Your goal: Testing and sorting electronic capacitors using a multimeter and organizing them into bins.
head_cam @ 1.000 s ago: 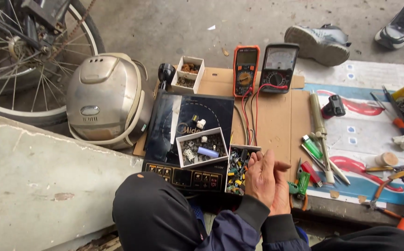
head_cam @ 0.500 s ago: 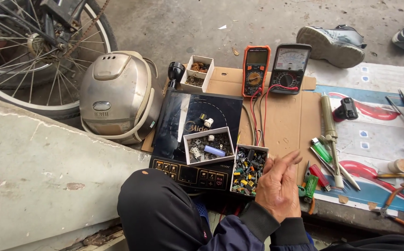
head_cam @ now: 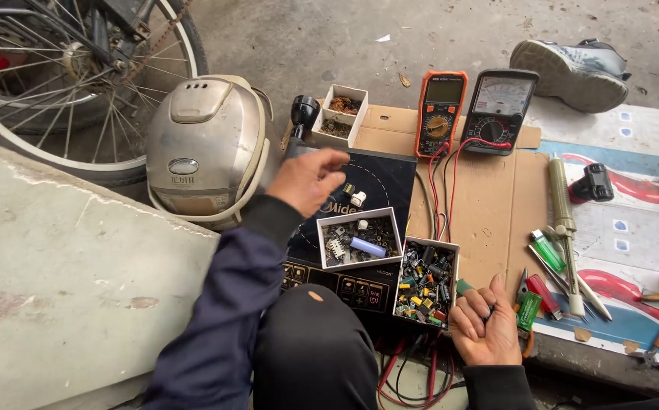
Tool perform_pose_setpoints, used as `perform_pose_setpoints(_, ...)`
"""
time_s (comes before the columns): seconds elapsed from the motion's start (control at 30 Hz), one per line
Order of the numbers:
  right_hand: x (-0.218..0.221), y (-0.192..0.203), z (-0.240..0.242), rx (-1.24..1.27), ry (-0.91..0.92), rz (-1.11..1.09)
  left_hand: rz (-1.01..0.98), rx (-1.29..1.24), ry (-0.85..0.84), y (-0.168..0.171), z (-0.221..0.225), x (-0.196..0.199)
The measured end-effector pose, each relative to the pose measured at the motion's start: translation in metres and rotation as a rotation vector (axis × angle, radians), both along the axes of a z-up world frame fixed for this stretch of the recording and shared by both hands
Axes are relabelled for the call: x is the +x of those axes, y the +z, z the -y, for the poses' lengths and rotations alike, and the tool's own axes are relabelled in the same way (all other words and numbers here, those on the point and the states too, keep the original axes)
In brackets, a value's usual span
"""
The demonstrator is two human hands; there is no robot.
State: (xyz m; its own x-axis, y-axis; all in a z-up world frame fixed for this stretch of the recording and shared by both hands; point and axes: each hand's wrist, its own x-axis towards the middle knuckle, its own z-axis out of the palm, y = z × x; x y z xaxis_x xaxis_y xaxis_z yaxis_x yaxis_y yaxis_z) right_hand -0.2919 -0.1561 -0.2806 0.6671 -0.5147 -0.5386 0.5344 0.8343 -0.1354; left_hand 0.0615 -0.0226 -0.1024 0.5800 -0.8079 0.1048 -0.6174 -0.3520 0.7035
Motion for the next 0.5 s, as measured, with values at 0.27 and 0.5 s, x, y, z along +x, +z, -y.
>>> perform_pose_setpoints(0.27,-0.019,0.011,-0.002,-0.01,-0.027,-0.148,0.188,0.302,-0.139,-0.156,0.03,0.046)
perform_pose_setpoints(0.5,-0.034,0.009,-0.007,-0.04,-0.01,-0.139,0.171,0.235,-0.193,-0.172,0.039,0.053)
